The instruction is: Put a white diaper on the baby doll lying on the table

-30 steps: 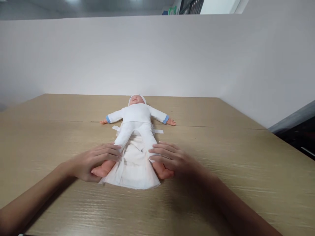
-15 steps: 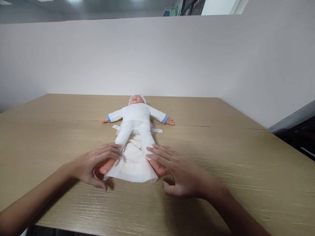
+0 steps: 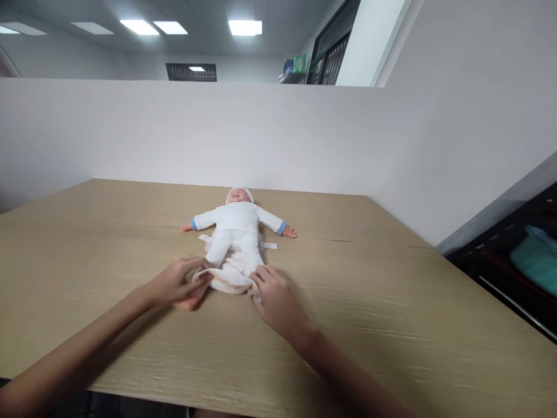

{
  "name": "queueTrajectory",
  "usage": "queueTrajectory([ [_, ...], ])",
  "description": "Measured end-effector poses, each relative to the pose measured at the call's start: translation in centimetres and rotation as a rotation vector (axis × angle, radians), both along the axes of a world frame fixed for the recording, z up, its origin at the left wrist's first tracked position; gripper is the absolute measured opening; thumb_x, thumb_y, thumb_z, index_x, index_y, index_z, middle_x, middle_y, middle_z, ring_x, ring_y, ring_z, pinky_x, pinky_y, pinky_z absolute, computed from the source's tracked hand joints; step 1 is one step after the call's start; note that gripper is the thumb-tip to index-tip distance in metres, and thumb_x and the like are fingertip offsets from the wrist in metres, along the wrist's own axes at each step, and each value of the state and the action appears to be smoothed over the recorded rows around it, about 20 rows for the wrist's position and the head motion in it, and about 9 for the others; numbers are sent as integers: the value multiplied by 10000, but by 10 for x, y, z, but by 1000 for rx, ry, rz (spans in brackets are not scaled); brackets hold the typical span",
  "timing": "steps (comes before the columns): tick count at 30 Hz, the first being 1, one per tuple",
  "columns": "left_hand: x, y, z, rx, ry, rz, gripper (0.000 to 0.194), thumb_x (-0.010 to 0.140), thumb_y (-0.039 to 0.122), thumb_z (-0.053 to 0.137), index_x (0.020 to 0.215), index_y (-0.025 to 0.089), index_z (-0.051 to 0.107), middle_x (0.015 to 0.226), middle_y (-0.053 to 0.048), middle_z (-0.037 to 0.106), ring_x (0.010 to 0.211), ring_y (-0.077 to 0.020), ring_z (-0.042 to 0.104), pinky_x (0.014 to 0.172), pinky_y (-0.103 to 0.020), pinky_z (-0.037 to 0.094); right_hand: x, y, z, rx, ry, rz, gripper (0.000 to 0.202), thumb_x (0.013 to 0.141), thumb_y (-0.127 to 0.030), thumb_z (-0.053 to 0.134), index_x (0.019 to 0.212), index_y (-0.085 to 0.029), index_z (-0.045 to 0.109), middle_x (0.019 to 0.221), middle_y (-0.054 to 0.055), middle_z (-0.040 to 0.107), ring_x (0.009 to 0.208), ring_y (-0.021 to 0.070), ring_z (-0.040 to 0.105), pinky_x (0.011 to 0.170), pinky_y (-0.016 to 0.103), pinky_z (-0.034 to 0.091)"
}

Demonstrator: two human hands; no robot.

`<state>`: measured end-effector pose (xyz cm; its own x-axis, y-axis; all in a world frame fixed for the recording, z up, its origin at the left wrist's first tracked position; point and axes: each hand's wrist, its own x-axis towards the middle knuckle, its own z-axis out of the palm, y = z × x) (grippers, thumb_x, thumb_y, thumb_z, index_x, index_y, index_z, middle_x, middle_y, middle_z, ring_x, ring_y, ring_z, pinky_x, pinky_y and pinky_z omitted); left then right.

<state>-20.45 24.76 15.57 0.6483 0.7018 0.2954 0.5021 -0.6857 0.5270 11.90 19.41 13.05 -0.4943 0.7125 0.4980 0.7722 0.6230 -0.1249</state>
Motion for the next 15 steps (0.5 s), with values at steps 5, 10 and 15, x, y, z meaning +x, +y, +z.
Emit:
queueTrajectory([
  [5, 9, 24, 15, -112, -151, -1, 438, 1136, 557, 564, 1385, 221, 694, 1333, -104, 765, 1155, -289, 720, 1029, -406, 574, -2, 25, 9, 10, 160, -158, 166, 1038, -215, 561, 978, -214, 715, 837, 80, 741, 723, 233, 663, 639, 322, 488],
  [10, 20, 47, 16, -79, -222, 0, 441, 1141, 578, 526, 1258, 185, 688, 1276, -124, 718, 1207, -303, 660, 1125, -484, 540, 0, 48, 13, -203, 247, -212, 276, 1100, -357, 538, 997, -186, 728, 805, 92, 760, 661, 232, 685, 626, 317, 478],
  [15, 25, 62, 12, -28, -250, 36, 457, 1127, 604, 537, 1321, 202, 634, 1416, -149, 643, 1391, -333, 556, 1264, -546, 427, -5, 58, 15, -151, 386, -100, 290, 1105, -325, 522, 1299, -176, 679, 1213, 157, 783, 1090, 290, 759, 936, 399, 611],
])
